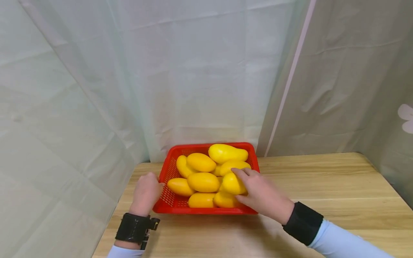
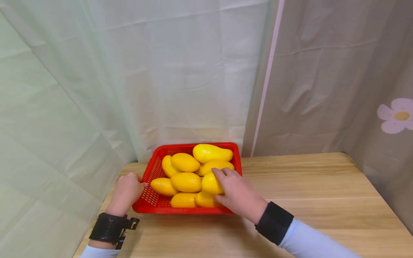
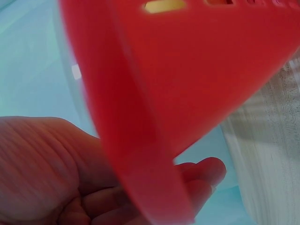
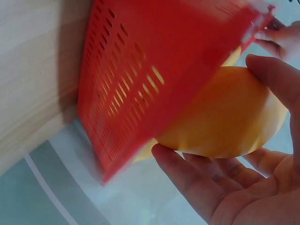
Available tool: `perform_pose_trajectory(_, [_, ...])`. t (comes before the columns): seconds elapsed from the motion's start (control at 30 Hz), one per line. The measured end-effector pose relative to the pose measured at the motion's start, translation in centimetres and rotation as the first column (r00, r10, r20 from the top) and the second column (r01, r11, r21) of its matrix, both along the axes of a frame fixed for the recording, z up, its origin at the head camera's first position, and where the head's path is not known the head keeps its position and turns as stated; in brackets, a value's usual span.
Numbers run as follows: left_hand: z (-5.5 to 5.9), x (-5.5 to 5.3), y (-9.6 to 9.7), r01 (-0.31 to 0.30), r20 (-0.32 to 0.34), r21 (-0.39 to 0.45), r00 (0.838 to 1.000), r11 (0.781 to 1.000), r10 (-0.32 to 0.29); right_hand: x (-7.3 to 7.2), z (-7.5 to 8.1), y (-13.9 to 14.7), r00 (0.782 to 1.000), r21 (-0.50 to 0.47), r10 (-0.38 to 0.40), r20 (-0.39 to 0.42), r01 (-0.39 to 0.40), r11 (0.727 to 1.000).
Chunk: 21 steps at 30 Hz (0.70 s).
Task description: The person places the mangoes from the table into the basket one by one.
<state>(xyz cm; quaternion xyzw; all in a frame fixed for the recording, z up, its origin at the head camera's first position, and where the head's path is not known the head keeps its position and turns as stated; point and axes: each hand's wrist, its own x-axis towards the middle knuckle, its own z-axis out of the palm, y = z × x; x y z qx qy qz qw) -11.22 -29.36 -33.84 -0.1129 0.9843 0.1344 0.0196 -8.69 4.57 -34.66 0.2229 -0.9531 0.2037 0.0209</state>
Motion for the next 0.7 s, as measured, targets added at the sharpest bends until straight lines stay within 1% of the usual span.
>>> perform_pose_trajectory(0.17, [0.1,0.1,0.1,0.005,0.003,-0.005,1.0,1.0,-0.005,0.1,-0.7,-0.2,1.0,-0.001,0.002,0.016,-0.002,1.0])
perform_pose_trajectory(0.4, [0.1,0.1,0.1,0.006,-0.006,-0.008,1.0,1.0,-0.006,0.0,-1.1,-0.3,1.0,-0.007,-0.004,-0.017,0.004,1.0])
perform_pose_trajectory(0.7, [-0.1,-0.1,0.0,0.0,0.001,-0.005,1.0,1.0,0.0,0.2,-1.3,0.2,0.998,-0.062,-0.041,0.054,0.045,0.997])
